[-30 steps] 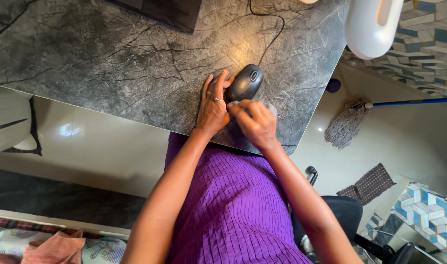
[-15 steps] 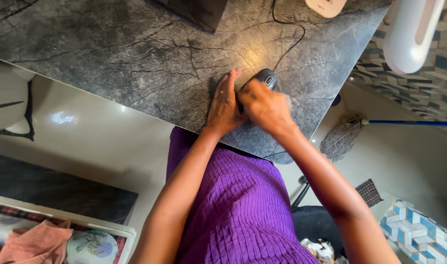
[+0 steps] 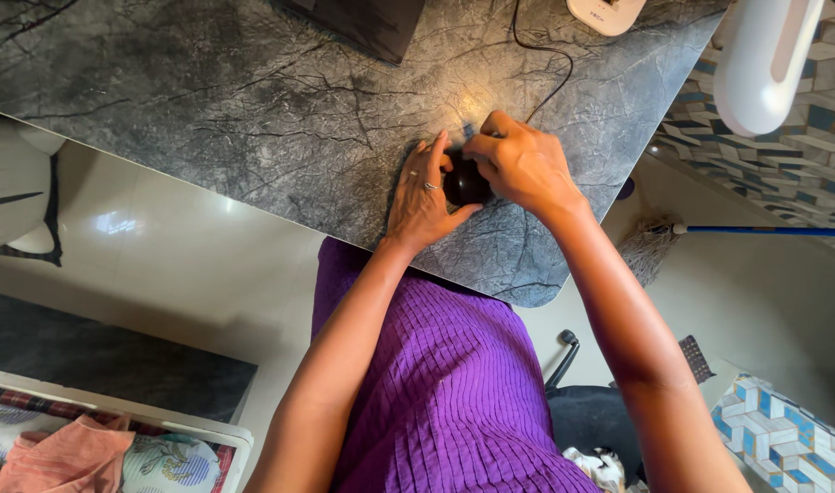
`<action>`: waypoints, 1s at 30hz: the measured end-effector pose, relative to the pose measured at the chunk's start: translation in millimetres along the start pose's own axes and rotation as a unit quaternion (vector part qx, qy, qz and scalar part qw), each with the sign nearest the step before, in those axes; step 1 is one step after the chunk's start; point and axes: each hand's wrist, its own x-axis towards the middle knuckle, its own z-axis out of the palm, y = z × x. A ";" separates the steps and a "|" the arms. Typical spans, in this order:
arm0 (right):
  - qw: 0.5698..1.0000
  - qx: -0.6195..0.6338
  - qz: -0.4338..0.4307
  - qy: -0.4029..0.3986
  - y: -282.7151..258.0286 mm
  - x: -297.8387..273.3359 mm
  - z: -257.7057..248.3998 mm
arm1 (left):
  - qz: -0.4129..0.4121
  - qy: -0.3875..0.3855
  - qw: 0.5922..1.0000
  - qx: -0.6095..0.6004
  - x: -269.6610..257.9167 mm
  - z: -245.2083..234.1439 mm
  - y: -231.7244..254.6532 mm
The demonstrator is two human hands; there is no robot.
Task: The person wipes a marble-patterned desk surface with a cloth, then cleans the lid and screen of a laptop. They move a power strip and mouse, wipe the desk again, and place a book and a sheet of paper on the desk.
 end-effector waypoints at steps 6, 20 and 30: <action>0.992 0.063 0.096 0.051 30.1 -27.1 -3.9 | -0.012 -0.033 0.999 0.010 3.4 -1.5 0.7; 0.963 0.124 0.166 0.173 13.8 -53.6 17.4 | 0.058 -0.004 0.996 0.069 2.5 -1.5 3.3; 0.961 0.152 0.218 0.077 1.3 -89.6 0.1 | 0.052 -0.004 0.996 0.077 1.0 -4.6 4.6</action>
